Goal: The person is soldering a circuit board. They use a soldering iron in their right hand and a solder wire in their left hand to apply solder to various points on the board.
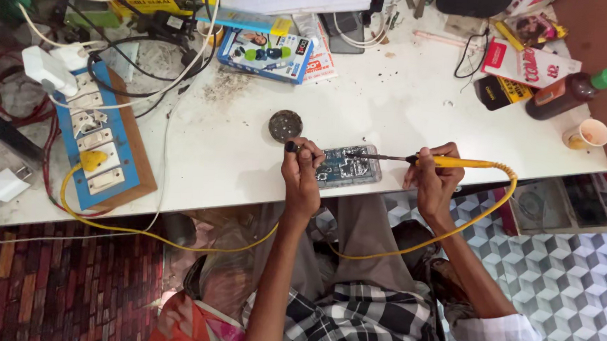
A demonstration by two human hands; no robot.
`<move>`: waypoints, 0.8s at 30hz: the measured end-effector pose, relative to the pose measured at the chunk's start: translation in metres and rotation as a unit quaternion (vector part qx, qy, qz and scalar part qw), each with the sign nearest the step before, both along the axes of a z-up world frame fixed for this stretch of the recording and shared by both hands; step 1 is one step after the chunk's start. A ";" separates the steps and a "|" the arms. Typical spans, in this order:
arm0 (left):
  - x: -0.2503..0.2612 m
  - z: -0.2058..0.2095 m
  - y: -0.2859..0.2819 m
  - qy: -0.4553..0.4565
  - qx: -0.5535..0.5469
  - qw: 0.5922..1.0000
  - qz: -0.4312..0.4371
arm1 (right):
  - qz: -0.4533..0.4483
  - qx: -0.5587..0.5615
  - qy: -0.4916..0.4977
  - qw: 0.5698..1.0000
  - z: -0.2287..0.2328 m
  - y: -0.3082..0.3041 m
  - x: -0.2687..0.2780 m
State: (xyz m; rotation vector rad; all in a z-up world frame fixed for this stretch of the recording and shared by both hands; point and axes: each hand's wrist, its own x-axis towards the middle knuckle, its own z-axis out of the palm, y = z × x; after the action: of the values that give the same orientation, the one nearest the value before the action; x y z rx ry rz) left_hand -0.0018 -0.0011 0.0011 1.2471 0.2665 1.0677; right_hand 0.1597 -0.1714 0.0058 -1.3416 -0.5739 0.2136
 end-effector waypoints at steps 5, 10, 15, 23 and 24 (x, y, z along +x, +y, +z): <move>0.003 -0.002 0.001 -0.021 -0.026 0.999 -0.004 | 0.024 -0.010 -0.033 0.999 0.001 0.003 0.002; 0.005 -0.005 0.001 -0.023 -0.036 0.999 0.002 | 0.019 0.027 0.004 0.999 0.000 0.002 0.002; 0.003 -0.011 -0.001 -0.020 -0.041 0.999 0.006 | 0.012 0.000 -0.019 1.000 0.001 -0.003 -0.001; 0.010 -0.013 0.002 -0.059 -0.073 0.996 0.005 | 0.024 0.010 0.007 1.000 0.009 0.005 -0.001; 0.010 -0.014 0.001 -0.055 -0.072 0.996 0.007 | 0.031 0.015 0.003 0.999 0.009 0.003 -0.002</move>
State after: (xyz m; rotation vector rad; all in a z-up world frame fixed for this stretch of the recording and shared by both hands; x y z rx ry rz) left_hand 0.0083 0.0004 -0.0128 1.0548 0.2624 1.1056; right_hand 0.1577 -0.1683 0.0148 -1.2950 -0.6114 0.2593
